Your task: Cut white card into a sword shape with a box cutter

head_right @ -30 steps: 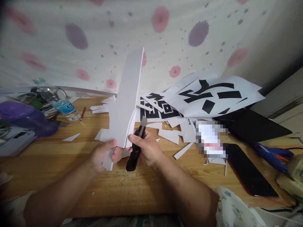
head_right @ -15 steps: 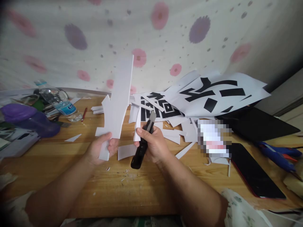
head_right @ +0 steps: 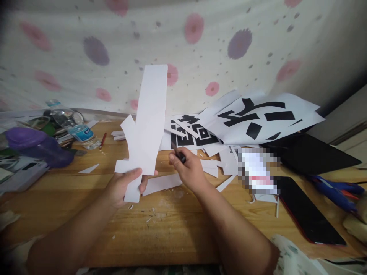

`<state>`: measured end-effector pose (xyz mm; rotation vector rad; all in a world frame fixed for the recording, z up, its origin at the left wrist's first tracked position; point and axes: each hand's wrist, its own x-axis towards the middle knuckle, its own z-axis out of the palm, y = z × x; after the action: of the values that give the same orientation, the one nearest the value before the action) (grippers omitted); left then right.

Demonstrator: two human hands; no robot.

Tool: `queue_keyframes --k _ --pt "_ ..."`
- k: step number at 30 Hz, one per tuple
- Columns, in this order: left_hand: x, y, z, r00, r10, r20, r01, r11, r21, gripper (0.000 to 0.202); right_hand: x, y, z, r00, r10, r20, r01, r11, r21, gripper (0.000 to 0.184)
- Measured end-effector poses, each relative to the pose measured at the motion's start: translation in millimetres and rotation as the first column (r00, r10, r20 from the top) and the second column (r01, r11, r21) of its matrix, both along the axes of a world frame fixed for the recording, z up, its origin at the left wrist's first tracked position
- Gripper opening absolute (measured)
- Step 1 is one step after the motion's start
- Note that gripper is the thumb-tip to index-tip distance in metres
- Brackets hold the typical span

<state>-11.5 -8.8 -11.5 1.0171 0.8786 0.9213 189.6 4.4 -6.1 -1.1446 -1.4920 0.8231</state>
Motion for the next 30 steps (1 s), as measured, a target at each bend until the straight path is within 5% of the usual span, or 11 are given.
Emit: queue_keyframes --k 3,7,11,15,19,25,30 --pt "-0.8 -1.1 1.2 1.000 -0.002 -0.031 0.003 1.000 0.020 0.049 -2.7 -4.3 0.3 0.992 0.083 0.098 -0.087 0.995 0.043 0.018" --pt "-10.5 8.0 -1.8 0.990 0.004 -0.140 -0.004 1.000 0.000 0.045 6.7 -2.3 6.5 0.995 -0.070 0.073 0.062 0.993 0.100 0.016" --pt "-23.4 23.0 -7.0 0.954 -0.143 -0.264 0.142 0.990 -0.024 0.039 27.7 -2.2 11.5 0.986 -0.164 0.034 0.162 0.985 0.050 0.019" --pt "-25.8 30.6 -10.4 0.879 -0.342 -0.332 0.311 0.939 -0.144 0.035 42.6 -14.1 5.4 0.939 -0.026 0.344 0.016 0.999 0.032 0.012" --pt "-23.0 32.2 -12.3 0.821 -0.407 -0.401 0.367 0.913 -0.175 0.030 45.2 -27.2 -3.2 0.779 0.049 0.625 -0.063 0.998 0.000 0.010" --pt "-28.6 42.2 -15.7 0.684 -0.302 -0.664 0.368 0.929 -0.044 0.032 36.2 -31.2 -6.5 0.514 0.106 0.851 -0.060 0.994 -0.087 0.019" --pt "-36.0 52.2 -16.5 0.440 0.026 -0.898 0.208 0.969 0.131 0.039 31.0 -28.8 -12.2 0.437 0.148 0.887 -0.061 0.989 -0.135 0.025"
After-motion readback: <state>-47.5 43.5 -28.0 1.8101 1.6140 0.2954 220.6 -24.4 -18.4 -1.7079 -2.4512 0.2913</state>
